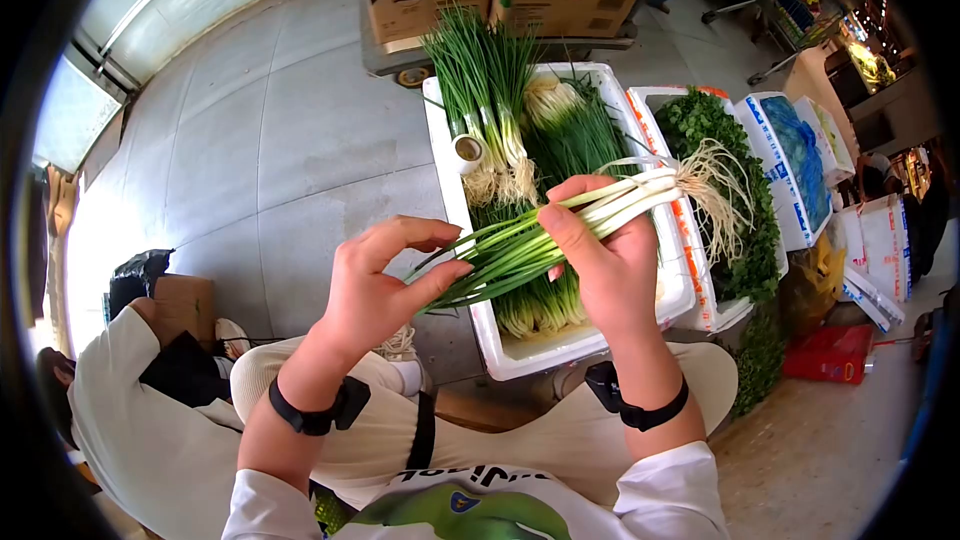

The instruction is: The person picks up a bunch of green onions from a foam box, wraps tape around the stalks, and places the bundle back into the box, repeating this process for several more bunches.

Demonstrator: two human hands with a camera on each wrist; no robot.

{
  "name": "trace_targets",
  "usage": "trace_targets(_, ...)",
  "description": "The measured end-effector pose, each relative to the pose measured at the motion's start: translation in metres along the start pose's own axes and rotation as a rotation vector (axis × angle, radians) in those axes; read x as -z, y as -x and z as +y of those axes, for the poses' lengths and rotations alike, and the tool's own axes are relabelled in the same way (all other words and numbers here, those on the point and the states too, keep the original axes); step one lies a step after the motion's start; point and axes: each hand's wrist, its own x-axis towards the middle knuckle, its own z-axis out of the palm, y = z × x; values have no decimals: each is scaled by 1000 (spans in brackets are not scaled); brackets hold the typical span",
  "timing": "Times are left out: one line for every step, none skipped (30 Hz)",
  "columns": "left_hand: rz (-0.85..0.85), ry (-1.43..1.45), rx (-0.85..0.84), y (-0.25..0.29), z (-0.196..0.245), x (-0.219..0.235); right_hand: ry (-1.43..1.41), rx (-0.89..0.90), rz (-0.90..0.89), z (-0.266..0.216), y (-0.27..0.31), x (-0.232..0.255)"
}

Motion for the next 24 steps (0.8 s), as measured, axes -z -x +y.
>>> trace_targets(-5, -4, 0, -1, 0, 0, 0, -14, -2, 2, -1, 1)
trace_targets(-32, -17, -15, -1, 0, -1, -4, -15, 2, 4, -1, 1)
trace_targets(-58, -30, -32, -2, 0, -1, -28, -24, 11, 5, -1, 0)
trace_targets(-63, -31, -30, -1, 0, -4, -51, -36, 23, 7, 0, -1)
trace_targets(-103, -25, -5, -1, 0, -8, -54, -39, 24, 8, 0, -2)
trace_targets(-141, -19, 19, -1, 0, -10, -62, -42, 28, 9, 0, -3)
trace_targets(-142, -20, 23, -1, 1, -10, -68, -46, 33, 9, 0, -3)
trace_targets(-212, -19, 58, -2, 4, -10, -69, -51, 33, 11, 0, -3)
trace_targets(-280, -17, 92, -3, 6, -9, -88, -65, 30, 12, 0, -3)
trace_targets(-282, -17, 97, -3, 6, -9, -106, -80, 27, 13, 0, -3)
trace_targets(-379, 3, 188, -5, 6, -8, -108, -83, 27, 14, 0, -2)
trace_targets(-476, 23, 280, -6, 5, -8, -112, -79, 1, 14, -1, -2)
trace_targets(-479, 22, 282, -7, 6, -9, -116, -73, -24, 16, 0, 0)
trace_targets(-560, 81, 308, -8, 6, -9, -121, -82, -73, 14, 0, 2)
trace_targets(-642, 142, 334, -8, 7, -9, -123, -85, -69, 16, 0, 2)
trace_targets(-647, 142, 335, -6, 6, -10, -119, -78, -103, 18, -1, 3)
trace_targets(-684, 183, 354, -6, 7, -11, -114, -68, -139, 19, -2, 4)
trace_targets(-721, 223, 374, -5, 7, -11, -102, -62, -184, 21, -3, 6)
trace_targets(-725, 224, 375, -3, 4, -13, -103, -63, -180, 22, -3, 7)
trace_targets(-735, 300, 404, -1, -1, -16, -102, -66, -197, 22, -4, 7)
trace_targets(-746, 376, 433, 0, -6, -19, -102, -67, -213, 22, -5, 8)
trace_targets(-752, 373, 430, 1, -9, -21, -83, -66, -211, 23, -5, 9)
trace_targets(-768, 402, 424, 0, -13, -22, -83, -59, -205, 22, -8, 8)
trace_targets(-788, 434, 424, 2, -15, -24, -95, -84, -230, 21, -7, 7)
